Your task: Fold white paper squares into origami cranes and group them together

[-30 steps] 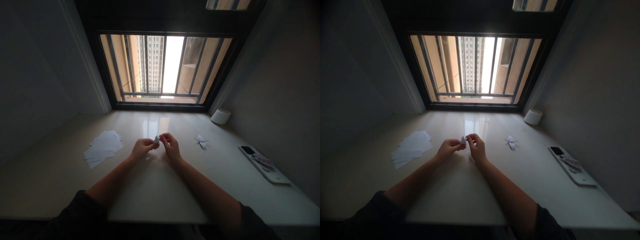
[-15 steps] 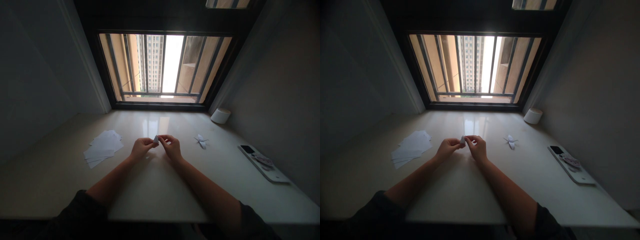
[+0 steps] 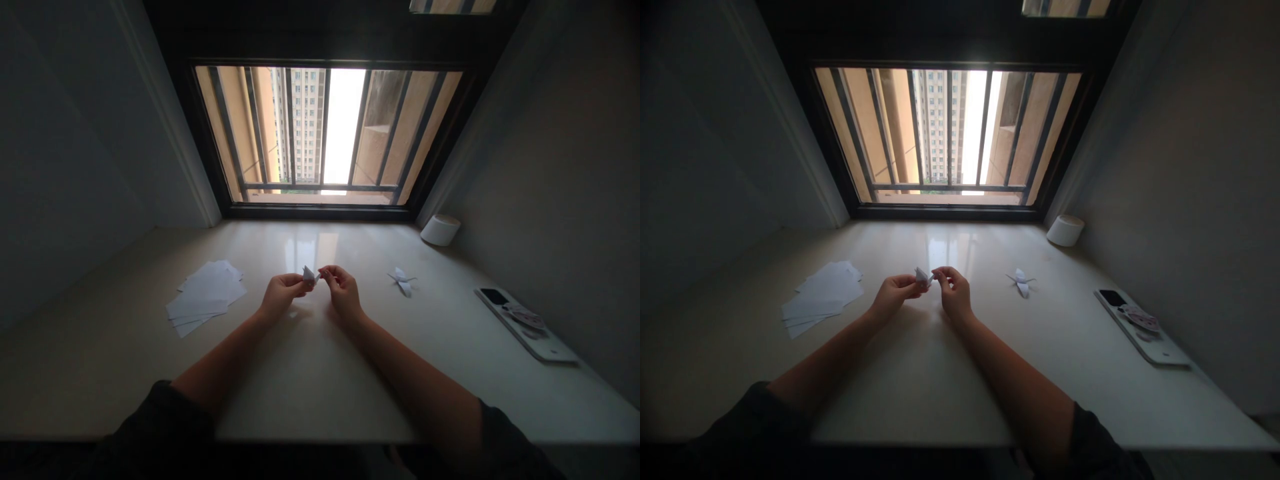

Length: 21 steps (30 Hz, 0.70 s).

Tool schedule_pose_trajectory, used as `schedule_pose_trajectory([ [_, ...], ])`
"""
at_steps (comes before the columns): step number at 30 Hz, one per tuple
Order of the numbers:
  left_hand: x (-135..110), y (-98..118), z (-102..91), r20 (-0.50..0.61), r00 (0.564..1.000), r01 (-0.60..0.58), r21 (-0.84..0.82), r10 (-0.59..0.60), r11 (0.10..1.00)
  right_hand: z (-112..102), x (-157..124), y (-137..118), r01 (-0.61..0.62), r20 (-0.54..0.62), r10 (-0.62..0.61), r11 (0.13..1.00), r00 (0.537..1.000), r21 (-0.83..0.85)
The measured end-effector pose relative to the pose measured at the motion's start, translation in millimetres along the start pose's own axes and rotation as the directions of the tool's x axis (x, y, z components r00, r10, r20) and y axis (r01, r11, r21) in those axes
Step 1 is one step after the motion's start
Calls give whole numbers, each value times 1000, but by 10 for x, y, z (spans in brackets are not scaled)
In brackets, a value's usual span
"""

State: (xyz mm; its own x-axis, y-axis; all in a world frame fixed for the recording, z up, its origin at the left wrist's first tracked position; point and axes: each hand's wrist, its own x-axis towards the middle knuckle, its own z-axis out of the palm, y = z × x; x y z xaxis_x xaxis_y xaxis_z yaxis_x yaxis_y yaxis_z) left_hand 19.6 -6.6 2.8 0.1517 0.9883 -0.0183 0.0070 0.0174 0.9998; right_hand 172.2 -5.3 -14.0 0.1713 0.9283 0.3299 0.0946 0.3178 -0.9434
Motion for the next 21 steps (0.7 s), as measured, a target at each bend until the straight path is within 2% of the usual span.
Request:
schedule_pose_trajectory([
  [3, -8, 15, 6, -6, 1000, 12, -31, -12, 999, -14, -1, -37, 6, 3, -6, 1000, 1000, -2],
  [8, -14, 12, 6, -34, 998, -59, 21, 59, 998, -40, 2, -80, 27, 76, -22, 998, 997, -55],
  [11, -10, -2, 0, -37, 997, -74, 37, 75, 997, -42, 3, -59, 25, 81, -19, 997, 997, -78],
  [21, 2, -13, 13, -23, 1000, 3, -116, -6, 993, -3, -9, -34, 6, 58, -3, 998, 998, -57],
])
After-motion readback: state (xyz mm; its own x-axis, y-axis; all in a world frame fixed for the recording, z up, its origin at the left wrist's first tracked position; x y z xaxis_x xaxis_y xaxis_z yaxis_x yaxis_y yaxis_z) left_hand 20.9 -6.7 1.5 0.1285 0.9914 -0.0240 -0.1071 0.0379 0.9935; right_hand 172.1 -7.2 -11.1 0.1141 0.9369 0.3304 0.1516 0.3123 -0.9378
